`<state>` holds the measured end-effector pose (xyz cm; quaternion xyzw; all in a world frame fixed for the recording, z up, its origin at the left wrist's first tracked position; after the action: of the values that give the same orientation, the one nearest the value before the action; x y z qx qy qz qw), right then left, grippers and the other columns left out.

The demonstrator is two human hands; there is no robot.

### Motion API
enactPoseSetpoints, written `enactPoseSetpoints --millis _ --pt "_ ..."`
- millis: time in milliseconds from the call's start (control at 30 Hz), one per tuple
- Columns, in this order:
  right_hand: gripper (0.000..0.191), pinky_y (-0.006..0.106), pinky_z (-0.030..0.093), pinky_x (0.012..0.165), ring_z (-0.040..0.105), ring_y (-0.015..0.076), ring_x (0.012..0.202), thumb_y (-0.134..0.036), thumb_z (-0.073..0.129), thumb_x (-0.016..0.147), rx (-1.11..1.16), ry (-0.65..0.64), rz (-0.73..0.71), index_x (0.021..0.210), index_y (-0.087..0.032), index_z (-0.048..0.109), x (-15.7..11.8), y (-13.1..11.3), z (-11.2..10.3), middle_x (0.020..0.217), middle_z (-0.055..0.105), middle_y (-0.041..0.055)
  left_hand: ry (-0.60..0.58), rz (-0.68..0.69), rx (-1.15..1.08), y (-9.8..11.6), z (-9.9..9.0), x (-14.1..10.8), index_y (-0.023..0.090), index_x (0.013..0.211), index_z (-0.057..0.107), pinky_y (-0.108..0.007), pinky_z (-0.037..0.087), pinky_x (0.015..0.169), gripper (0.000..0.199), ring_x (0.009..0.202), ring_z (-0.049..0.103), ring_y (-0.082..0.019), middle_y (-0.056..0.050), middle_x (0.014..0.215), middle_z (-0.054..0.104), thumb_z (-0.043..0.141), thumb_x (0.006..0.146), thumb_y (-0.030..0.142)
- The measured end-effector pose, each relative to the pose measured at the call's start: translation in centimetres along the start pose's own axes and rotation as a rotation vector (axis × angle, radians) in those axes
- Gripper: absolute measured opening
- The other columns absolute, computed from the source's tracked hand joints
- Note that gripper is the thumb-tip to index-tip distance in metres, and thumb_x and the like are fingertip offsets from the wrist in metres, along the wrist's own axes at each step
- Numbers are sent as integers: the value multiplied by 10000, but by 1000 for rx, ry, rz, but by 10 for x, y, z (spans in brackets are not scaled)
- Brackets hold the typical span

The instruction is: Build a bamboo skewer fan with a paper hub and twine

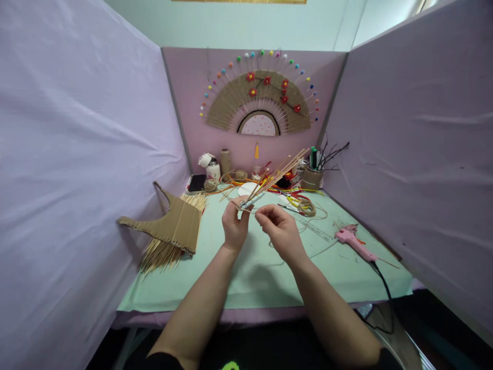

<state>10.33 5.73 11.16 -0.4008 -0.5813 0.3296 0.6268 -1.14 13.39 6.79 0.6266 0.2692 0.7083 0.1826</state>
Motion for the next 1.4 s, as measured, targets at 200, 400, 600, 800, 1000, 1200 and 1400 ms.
enactPoseSetpoints --millis 200,400,600,800,1000,1200,1400 --pt "52 264 481 649 576 132 696 -258 640 879 -290 177 -324 859 -212 651 11 -14 -12 790 641 1 -28 35 -27 3 1 1 218 1037 680 -383 514 921 185 1004 666 -223 -75 1026 713 641 892 326" --pt "54 303 514 724 645 164 786 -204 617 910 -459 214 -597 897 -227 663 20 -15 -14 854 700 22 -14 57 -34 2 3 1 223 1046 680 -378 522 903 184 991 668 -218 -68 1015 714 661 878 295" --pt "68 331 514 755 636 176 808 -215 583 937 -559 237 -686 905 -224 642 22 -15 -13 850 690 39 -25 71 -25 3 2 1 215 1048 675 -378 522 904 183 998 663 -216 -73 1031 713 651 886 295" --pt "102 353 497 761 612 194 803 -284 568 945 -553 226 -562 885 -236 635 24 -12 -15 844 666 46 -22 66 -21 4 2 1 211 1030 678 -376 523 894 180 970 665 -212 -69 1002 713 658 879 308" --pt "126 365 494 782 609 205 825 -291 543 950 -533 245 -508 909 -232 646 26 -10 -20 878 670 55 -8 36 -25 1 3 -1 206 1036 677 -378 528 891 205 978 663 -217 -77 1010 713 661 874 331" --pt "122 306 477 683 592 167 729 -285 580 939 -543 285 -503 860 -207 631 26 -11 -20 811 649 30 -11 22 -32 0 4 -2 202 1044 680 -382 528 888 217 990 663 -222 -86 1020 713 667 871 332" --pt "137 299 464 659 577 156 689 -302 586 928 -556 294 -452 845 -205 637 28 -10 -19 797 655 27 -20 18 -45 0 4 -2 201 1046 679 -383 524 895 211 981 662 -217 -85 1023 711 668 872 321"
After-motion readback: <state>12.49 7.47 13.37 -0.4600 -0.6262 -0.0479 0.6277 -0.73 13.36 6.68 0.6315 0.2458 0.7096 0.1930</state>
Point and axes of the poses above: each hand's wrist, its own x-axis towards the middle knuckle, its own z-axis out of the palm, y = z × x, the point moved 2 cm from there along x, towards the middle knuckle
